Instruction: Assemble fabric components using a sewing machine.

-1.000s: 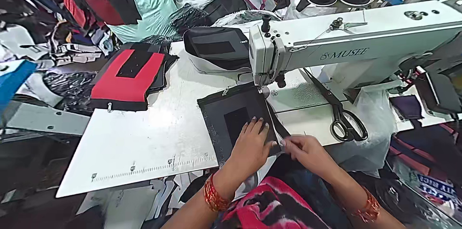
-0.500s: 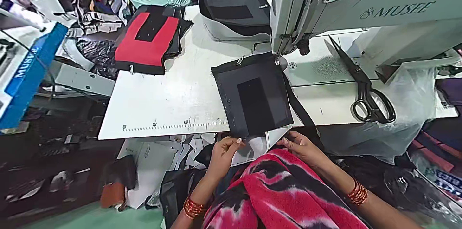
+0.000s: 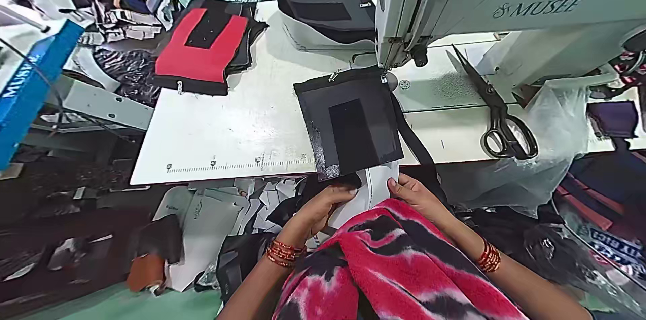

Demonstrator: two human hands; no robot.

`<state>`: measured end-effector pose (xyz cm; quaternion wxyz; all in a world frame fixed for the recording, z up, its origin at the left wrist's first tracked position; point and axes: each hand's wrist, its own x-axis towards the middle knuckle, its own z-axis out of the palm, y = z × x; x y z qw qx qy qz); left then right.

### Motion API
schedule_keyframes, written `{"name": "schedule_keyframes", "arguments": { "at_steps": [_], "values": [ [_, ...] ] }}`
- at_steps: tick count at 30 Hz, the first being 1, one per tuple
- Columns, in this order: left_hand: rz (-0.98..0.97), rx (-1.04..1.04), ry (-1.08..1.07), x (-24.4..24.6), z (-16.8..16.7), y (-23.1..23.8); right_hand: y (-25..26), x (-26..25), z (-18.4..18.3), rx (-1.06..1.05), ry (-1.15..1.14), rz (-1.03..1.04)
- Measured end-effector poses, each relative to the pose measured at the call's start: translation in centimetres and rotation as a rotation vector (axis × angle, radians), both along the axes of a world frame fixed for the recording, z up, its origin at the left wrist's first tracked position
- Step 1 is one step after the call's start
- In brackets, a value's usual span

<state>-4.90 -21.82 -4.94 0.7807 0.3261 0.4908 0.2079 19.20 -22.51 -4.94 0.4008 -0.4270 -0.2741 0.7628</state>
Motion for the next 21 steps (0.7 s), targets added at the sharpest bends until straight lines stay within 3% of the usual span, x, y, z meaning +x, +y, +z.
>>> {"name": "schedule_keyframes", "arguments": {
  "at_steps": [4,7,10,12,14,16,18,21],
  "values": [
    [-0.044,-0.120,-0.048,1.4,0.3,1.4,0.1,0.4,0.3,0.028,-0.044,0.054],
    [0.134,-0.066,-0.026,2.8,0.9,1.3,0.1,1.1,0.5,0.035,-0.089,0.050],
    [0.393,0.151,0.135,3.1,2.2,0.3,0.0,1.6,0.8,0.074,-0.152,0.026],
    [0.422,0.405,0.245,1.5,2.3,-0.2,-0.2,1.6,0.6,0.126,-0.226,0.038],
    [0.294,0.655,0.496,-0.1,1.3,-0.3,-0.3,1.2,0.1,0.203,-0.313,0.039],
    [0.113,0.723,0.777,-0.8,0.6,-0.1,-0.3,0.9,-1.2,0.257,-0.374,0.026],
    [-0.151,0.628,0.997,-1.2,2.3,0.6,-0.1,0.8,-2.1,0.282,-0.404,0.038],
    [-0.655,0.281,1.208,-0.9,8.2,2.2,-0.3,0.8,-2.4,0.280,-0.437,0.059]
  ]
}}
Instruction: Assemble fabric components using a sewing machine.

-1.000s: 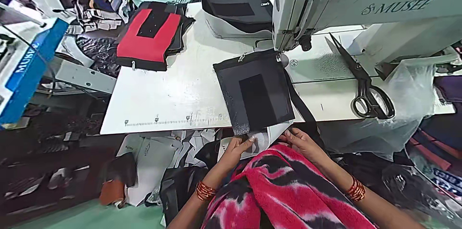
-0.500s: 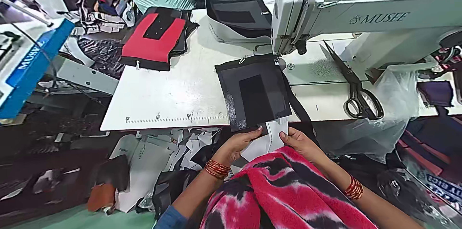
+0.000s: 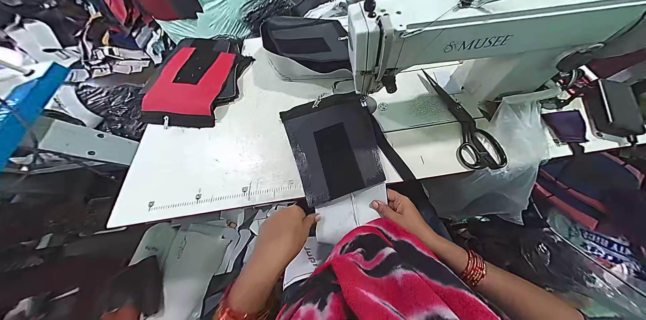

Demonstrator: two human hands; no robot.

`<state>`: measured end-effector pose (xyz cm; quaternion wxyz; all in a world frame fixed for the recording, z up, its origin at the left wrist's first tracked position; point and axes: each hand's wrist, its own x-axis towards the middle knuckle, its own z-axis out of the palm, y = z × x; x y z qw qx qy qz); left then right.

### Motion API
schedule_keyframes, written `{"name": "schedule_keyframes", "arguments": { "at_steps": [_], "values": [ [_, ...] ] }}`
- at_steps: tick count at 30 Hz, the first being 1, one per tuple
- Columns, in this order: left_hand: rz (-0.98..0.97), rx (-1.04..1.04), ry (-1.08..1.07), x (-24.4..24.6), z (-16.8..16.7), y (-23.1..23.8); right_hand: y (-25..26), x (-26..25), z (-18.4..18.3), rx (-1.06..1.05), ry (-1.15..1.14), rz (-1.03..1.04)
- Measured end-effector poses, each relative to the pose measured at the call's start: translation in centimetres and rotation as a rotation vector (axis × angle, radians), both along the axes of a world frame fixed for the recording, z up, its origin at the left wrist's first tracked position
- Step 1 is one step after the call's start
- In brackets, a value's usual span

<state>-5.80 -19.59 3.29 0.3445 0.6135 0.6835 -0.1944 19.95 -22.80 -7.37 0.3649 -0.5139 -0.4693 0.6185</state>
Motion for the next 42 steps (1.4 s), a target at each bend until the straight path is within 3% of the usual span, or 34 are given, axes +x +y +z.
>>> {"name": "schedule_keyframes", "arguments": {
  "at_steps": [1,2,5,6,10,14,20,37,42],
  "values": [
    [-0.048,-0.038,0.054,0.4,1.8,0.3,0.1,0.0,-0.1,0.003,-0.015,0.005],
    [-0.099,0.053,0.048,0.9,3.1,0.2,0.2,0.0,-0.2,0.009,-0.028,0.009],
    [-0.296,0.751,-0.285,3.3,1.2,0.5,0.4,0.1,-0.2,-0.003,-0.026,0.023],
    [-0.375,0.818,-0.367,4.7,-0.1,1.5,0.4,0.1,-0.1,-0.013,-0.020,0.028],
    [-0.541,0.619,-0.242,9.4,-3.6,5.3,0.4,0.1,-0.2,-0.002,-0.088,0.033],
    [-0.590,0.440,-0.163,10.3,-4.1,6.4,0.4,0.3,-0.5,-0.011,-0.088,0.048],
    [-0.599,0.712,-0.234,9.6,-6.0,5.2,0.5,0.3,-0.4,-0.040,-0.027,0.053],
    [-0.594,0.657,-0.162,11.0,-5.0,4.9,0.7,0.4,-0.2,-0.075,-0.004,0.059],
    [-0.536,0.853,-0.317,10.9,-6.4,4.7,0.1,0.4,0.7,-0.038,-0.004,0.055]
  ]
}}
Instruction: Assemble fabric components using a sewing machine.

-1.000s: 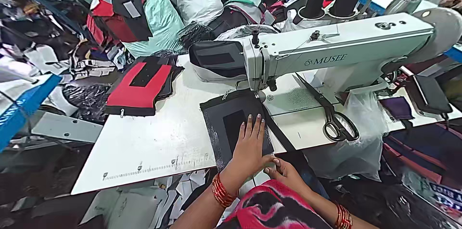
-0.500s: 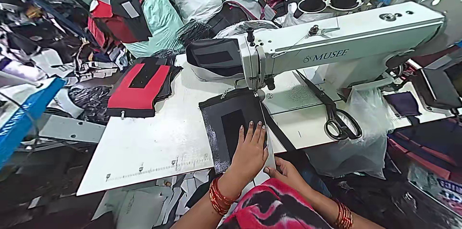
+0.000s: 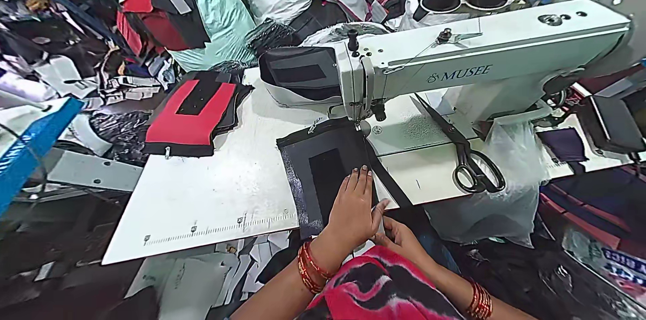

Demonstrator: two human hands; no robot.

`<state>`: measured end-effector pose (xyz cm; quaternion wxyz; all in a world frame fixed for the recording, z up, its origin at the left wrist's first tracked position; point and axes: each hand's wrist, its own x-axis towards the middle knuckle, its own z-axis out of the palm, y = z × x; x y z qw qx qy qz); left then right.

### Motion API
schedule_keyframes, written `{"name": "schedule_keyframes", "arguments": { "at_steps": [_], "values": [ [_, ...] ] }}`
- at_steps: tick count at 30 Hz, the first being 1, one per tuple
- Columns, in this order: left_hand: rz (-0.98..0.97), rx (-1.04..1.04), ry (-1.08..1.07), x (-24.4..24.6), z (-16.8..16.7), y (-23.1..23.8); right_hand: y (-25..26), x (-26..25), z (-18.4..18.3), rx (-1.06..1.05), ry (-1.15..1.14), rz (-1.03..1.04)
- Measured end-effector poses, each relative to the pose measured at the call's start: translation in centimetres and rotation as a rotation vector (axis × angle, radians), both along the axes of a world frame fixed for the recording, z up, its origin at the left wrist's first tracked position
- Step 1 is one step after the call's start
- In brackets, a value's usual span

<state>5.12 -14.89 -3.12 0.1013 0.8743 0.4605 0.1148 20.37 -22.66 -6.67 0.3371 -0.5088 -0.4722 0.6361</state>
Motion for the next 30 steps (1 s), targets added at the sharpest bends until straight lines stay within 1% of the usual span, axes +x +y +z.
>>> {"name": "schedule_keyframes", "arguments": {
  "at_steps": [1,3,6,8,11,13,15,17,18,19,20,22,23,24,26,28,30],
  "values": [
    [0.022,-0.044,-0.028,0.3,0.5,0.1,-0.1,-0.1,0.4,0.006,-0.002,-0.010],
    [0.068,-0.200,-0.013,1.1,2.3,0.7,-0.3,-0.1,1.3,0.015,-0.018,-0.022],
    [0.172,-0.461,0.159,3.2,5.5,2.6,-0.2,-0.1,2.4,0.079,-0.054,-0.012],
    [0.258,-0.539,0.222,4.6,6.4,3.9,-0.2,-0.1,2.8,0.116,-0.089,-0.010],
    [0.321,-0.610,0.237,5.2,6.6,5.7,-0.2,-0.1,2.9,0.122,-0.087,0.006],
    [0.316,-0.645,0.225,5.0,6.7,6.5,0.1,0.2,2.9,0.123,-0.127,0.046],
    [0.262,-0.648,0.185,4.2,6.4,6.8,0.8,1.0,3.5,0.123,-0.264,0.150],
    [0.213,-0.645,0.120,3.1,6.1,7.2,2.4,2.0,5.2,0.114,-0.461,0.283],
    [0.189,-0.647,0.092,2.6,5.9,7.4,3.4,2.5,6.2,0.116,-0.534,0.303],
    [0.168,-0.657,0.062,2.1,5.8,7.6,4.6,2.8,7.0,0.138,-0.596,0.262],
    [0.150,-0.658,0.028,1.6,5.6,7.8,5.9,2.9,7.2,0.200,-0.650,0.162],
    [0.124,-0.637,-0.048,0.9,5.1,7.9,9.2,2.4,6.2,0.365,-0.743,-0.059],
    [0.118,-0.626,-0.085,0.6,4.9,7.9,10.9,2.0,5.5,0.403,-0.756,-0.117],
    [0.115,-0.618,-0.114,0.4,4.7,7.9,12.5,1.4,4.9,0.399,-0.763,-0.143],
    [0.114,-0.611,-0.168,0.0,4.3,7.8,14.4,0.2,4.6,0.311,-0.777,-0.152],
    [0.114,-0.606,-0.216,-0.3,3.9,7.7,15.0,-0.7,5.0,0.238,-0.795,-0.161],
    [0.113,-0.594,-0.260,-0.5,3.5,7.6,14.8,-1.1,5.0,0.234,-0.768,-0.225]
  ]
}}
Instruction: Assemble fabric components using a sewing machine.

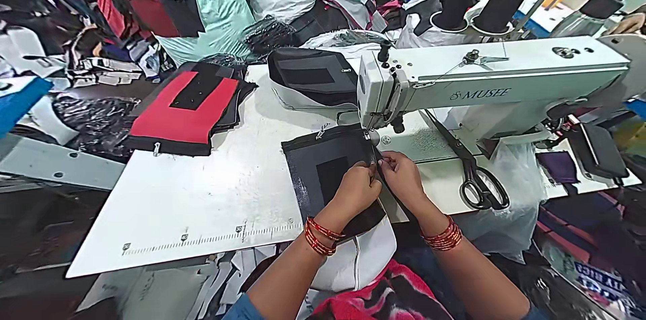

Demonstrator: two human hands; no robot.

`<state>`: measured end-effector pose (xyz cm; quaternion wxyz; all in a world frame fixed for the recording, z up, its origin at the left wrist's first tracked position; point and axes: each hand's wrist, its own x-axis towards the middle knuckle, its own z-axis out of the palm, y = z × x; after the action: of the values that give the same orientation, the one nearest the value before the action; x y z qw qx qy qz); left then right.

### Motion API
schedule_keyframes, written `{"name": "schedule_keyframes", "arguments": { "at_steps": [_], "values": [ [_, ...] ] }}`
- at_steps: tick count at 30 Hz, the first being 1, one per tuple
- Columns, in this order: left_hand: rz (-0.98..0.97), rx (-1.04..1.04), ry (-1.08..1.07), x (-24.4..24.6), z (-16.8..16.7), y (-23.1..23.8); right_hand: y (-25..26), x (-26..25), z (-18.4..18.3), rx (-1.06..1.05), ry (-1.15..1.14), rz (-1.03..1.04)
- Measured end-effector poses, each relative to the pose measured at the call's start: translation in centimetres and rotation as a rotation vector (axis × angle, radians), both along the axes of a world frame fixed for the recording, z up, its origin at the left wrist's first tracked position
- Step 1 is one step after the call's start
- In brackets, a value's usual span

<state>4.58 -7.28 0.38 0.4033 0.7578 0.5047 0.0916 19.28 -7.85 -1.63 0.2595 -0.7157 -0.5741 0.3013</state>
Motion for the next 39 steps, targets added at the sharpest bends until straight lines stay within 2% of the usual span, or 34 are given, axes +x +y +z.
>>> {"name": "schedule_keyframes", "arguments": {
  "at_steps": [9,13,23,34,39],
  "values": [
    [0.064,0.102,-0.167,-0.5,-1.5,-0.6,-2.5,-0.4,-1.1,0.051,0.325,-0.063],
    [0.060,0.086,-0.135,-0.3,-1.2,-0.7,-2.7,-0.5,-1.3,0.092,0.378,-0.071],
    [0.002,-0.011,0.091,1.1,0.9,-0.7,-2.8,-0.1,-1.1,0.102,0.336,-0.041],
    [0.006,0.001,0.144,1.6,0.9,-2.0,-3.0,0.4,-1.3,0.092,0.300,0.020],
    [0.006,0.047,0.092,1.3,0.3,-2.2,-3.1,0.8,-0.9,0.103,0.194,0.123]
  ]
}}
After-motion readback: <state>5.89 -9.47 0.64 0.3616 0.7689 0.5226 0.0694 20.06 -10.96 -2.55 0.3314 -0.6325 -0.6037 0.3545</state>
